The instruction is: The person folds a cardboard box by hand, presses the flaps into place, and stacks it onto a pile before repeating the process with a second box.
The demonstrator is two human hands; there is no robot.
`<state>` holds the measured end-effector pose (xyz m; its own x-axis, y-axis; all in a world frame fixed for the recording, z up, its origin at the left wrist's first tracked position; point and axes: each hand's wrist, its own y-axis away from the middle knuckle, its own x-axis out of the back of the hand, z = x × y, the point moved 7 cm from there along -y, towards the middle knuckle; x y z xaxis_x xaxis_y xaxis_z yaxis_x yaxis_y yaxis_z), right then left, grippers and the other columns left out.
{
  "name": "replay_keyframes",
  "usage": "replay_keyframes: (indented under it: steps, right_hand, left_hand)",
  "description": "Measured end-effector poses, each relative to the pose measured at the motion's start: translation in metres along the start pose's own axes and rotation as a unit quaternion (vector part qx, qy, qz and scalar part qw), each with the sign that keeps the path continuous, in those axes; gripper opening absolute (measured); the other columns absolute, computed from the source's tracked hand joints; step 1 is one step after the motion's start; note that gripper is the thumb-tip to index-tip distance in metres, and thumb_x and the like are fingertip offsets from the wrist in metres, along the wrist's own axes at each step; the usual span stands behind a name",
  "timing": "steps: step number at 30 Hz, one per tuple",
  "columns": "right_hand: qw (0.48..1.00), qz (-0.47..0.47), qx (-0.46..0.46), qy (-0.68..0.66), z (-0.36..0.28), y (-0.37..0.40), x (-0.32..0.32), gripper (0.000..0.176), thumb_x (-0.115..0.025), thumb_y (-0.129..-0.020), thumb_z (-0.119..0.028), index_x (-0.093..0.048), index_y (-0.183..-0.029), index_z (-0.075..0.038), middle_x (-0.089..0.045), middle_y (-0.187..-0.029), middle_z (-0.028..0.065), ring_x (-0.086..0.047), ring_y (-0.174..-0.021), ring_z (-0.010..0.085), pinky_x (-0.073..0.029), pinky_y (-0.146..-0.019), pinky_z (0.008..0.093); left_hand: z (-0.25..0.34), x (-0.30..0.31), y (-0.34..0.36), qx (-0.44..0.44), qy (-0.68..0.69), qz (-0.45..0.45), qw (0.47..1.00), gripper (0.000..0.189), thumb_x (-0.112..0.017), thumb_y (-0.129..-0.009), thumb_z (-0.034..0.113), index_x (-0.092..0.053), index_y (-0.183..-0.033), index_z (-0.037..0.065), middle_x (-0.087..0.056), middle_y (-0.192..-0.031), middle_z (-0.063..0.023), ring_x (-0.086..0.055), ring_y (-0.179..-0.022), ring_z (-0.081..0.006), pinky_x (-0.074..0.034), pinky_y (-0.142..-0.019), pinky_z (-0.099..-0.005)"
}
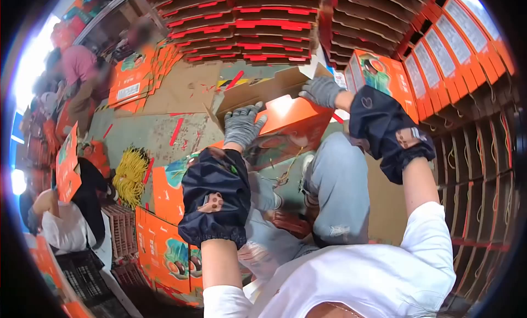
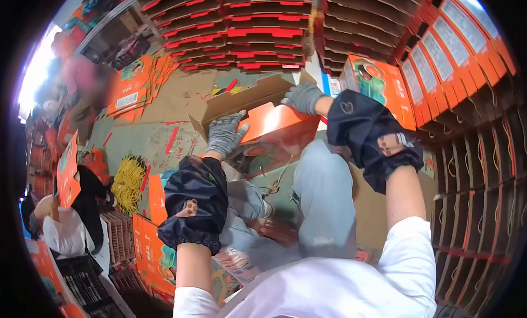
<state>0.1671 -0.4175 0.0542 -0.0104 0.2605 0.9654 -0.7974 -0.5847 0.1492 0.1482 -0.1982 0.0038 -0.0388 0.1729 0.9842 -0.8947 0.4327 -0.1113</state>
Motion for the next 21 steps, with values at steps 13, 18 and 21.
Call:
replay_keyframes:
  steps: [13, 18, 21]
  right_hand:
    - [0.947, 0.305, -0.042, -0.092, 0.042, 0.007, 0.058, 0.031, -0.065, -0.081, -0.016, -0.063, -0.111, -0.010, -0.055, -0.126, 0.0126, -0.052, -0.117, 0.0331, -0.041, -0.101, 0.0419]
    - [0.761, 0.548, -0.101, -0.332, 0.051, 0.060, 0.104, 0.058, -0.067, -0.083, -0.015, -0.047, -0.137, -0.012, -0.046, -0.141, 0.0095, -0.045, -0.129, 0.0241, -0.033, -0.109, 0.0366]
    - [0.711, 0.342, -0.126, -0.602, 0.081, 0.020, -0.040, 0.075, -0.071, -0.082, -0.017, -0.034, -0.145, -0.005, -0.045, -0.141, 0.0070, -0.045, -0.124, 0.0181, -0.034, -0.105, 0.0313]
  left_hand:
    - [-0.019, -0.012, 0.011, 0.031, 0.011, -0.071, 0.997, 0.054, -0.039, -0.092, 0.059, -0.044, -0.139, 0.033, -0.048, -0.139, -0.0045, -0.044, -0.127, -0.0261, -0.023, -0.109, -0.0564]
    - [-0.014, -0.013, 0.014, 0.032, 0.014, -0.060, 0.998, 0.060, -0.039, -0.091, 0.059, -0.039, -0.142, 0.028, -0.049, -0.138, -0.0050, -0.045, -0.126, -0.0269, -0.026, -0.106, -0.0561]
    - [-0.014, -0.004, 0.016, 0.047, 0.013, -0.074, 0.996, 0.064, -0.038, -0.091, 0.060, -0.036, -0.144, 0.025, -0.049, -0.138, -0.0058, -0.045, -0.127, -0.0269, -0.027, -0.105, -0.0573]
